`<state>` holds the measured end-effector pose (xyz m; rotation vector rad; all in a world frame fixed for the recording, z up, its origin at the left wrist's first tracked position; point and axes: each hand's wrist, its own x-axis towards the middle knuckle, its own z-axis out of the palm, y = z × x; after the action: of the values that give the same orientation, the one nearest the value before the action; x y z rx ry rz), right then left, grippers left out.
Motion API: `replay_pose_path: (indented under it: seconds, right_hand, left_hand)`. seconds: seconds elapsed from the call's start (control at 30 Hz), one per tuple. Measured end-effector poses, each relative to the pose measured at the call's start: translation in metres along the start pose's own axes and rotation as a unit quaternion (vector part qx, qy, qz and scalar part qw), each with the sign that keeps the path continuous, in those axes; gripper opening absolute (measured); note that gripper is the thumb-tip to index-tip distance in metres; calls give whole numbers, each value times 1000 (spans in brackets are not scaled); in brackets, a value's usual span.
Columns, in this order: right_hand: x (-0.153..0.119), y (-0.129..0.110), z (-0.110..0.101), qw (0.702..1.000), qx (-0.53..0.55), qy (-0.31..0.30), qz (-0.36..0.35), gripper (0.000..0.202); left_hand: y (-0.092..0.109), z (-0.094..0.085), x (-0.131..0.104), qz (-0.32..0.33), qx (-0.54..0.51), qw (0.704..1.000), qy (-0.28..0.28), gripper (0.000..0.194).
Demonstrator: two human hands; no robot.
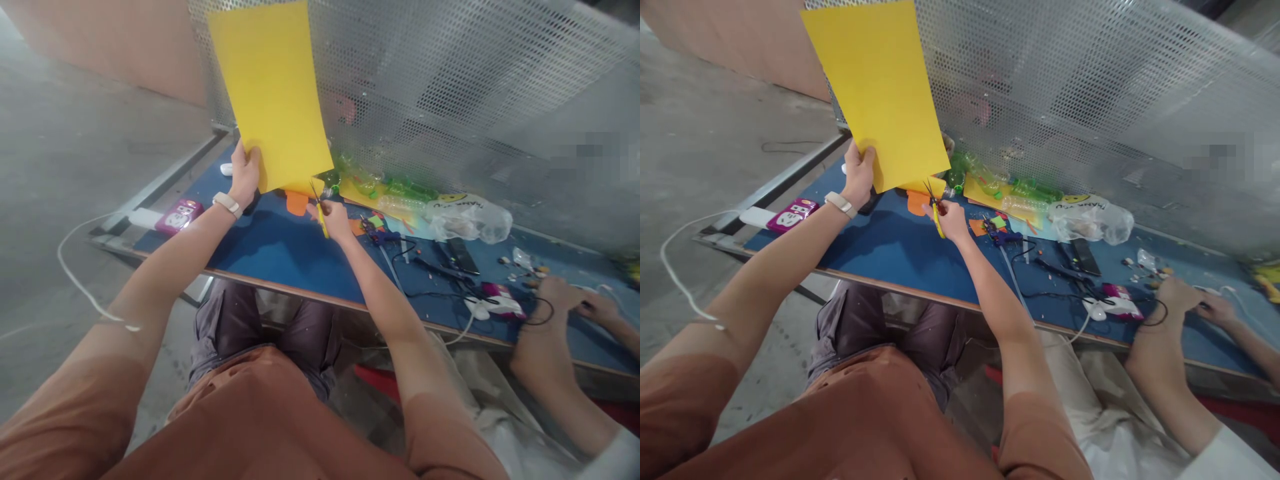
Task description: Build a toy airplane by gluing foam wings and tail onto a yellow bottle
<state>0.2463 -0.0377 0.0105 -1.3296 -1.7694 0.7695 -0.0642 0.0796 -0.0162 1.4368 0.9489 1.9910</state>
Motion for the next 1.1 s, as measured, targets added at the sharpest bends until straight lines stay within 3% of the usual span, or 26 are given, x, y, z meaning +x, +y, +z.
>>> replay_pose_path:
  seconds: [0.23,0.33,0.5,0.7,0.9,1.1]
  right_hand:
    - [-6,-8,6,989,95,-105,46,90]
    - [-10,-10,7,986,94,-129,43,93]
    - [-12,-12,10,988,112,-95,50,90]
    - [-11,-12,17,986,146,-54,52,92]
    - [-15,-21,20,984,149,-59,72,92]
    - [-19,-22,27,980,170,-80,69,94]
  left_hand:
    - [16,16,-14,-11,-21,1000,-6,82]
    - [25,20,-16,-2,-21,1000,-2,80]
    - [39,22,-14,-25,-8,999,-36,67]
    - [30,23,-17,10,-18,999,-44,84]
    - [19,23,-17,28,-49,996,-68,81]
    - [29,22,-20,26,-37,996,-79,72]
